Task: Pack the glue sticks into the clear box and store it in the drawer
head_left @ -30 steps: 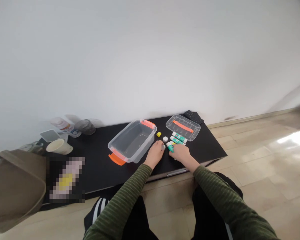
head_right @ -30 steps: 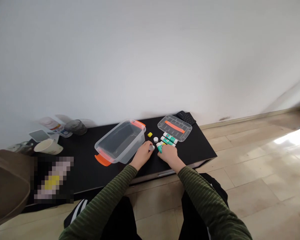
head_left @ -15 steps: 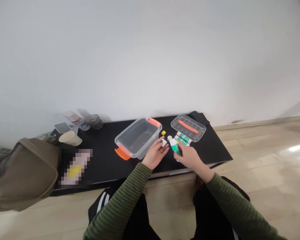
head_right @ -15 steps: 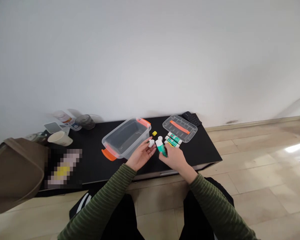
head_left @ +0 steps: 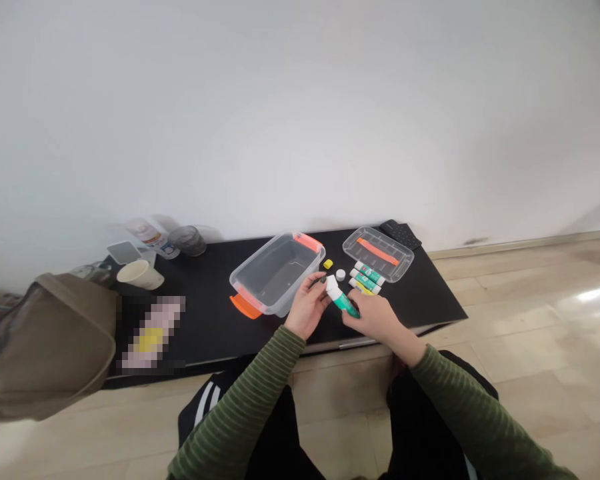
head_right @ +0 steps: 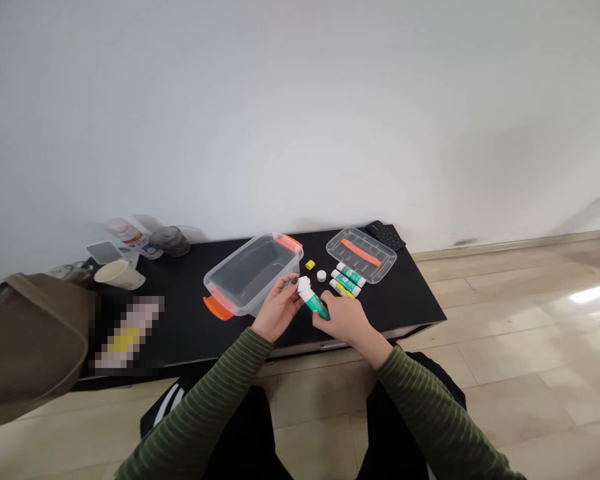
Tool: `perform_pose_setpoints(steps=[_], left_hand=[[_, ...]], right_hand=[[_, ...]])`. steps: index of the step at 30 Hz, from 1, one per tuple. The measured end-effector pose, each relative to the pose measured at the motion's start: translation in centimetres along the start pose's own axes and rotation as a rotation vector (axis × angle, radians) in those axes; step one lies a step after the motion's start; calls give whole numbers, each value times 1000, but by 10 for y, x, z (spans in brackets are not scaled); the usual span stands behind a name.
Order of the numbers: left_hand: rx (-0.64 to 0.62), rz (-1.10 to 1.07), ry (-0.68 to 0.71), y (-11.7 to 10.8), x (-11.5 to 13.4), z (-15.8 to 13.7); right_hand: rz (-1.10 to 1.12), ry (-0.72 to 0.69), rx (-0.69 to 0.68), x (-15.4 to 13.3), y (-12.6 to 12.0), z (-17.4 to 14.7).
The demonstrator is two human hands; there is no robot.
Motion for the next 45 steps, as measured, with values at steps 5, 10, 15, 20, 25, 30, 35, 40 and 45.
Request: perform_pose_setpoints(steps=[5, 10, 15, 20, 25, 30, 35, 40, 45], left_hand=[[13, 60, 55, 1, 2, -1], [55, 75, 52, -1, 3, -2], [94, 37, 36, -3, 0, -3], [97, 32, 28, -1, -7, -5], [118, 24, 7, -2, -13, -6], [123, 18, -4, -7, -23, -12], [117, 38, -28, -13, -34, -12], [118, 510, -76, -26, -28, 13], [23, 1374, 27, -21, -7, 38]], right_hand=[[45, 54, 18, 5, -1, 0], [94, 46, 65, 7, -5, -4], [125, 38, 115, 7, -9, -8], [111, 44, 101, 9, -7, -7], [132, 32, 81, 11, -5, -7], [551, -17, -70, 17, 13, -2], [907, 40, -246, 22, 36, 7], [384, 158, -212, 31, 23, 15], [-2, 332, -202, 40, 13, 22]])
Point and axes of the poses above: each hand's wrist, its own z-axis towards the middle knuckle, its own y-axis out of the palm, x = y × z, the point moved 6 cm from there along z, towards the middle knuckle, and after that the axes turned 12 degrees about -x, right-handed, at the moved point
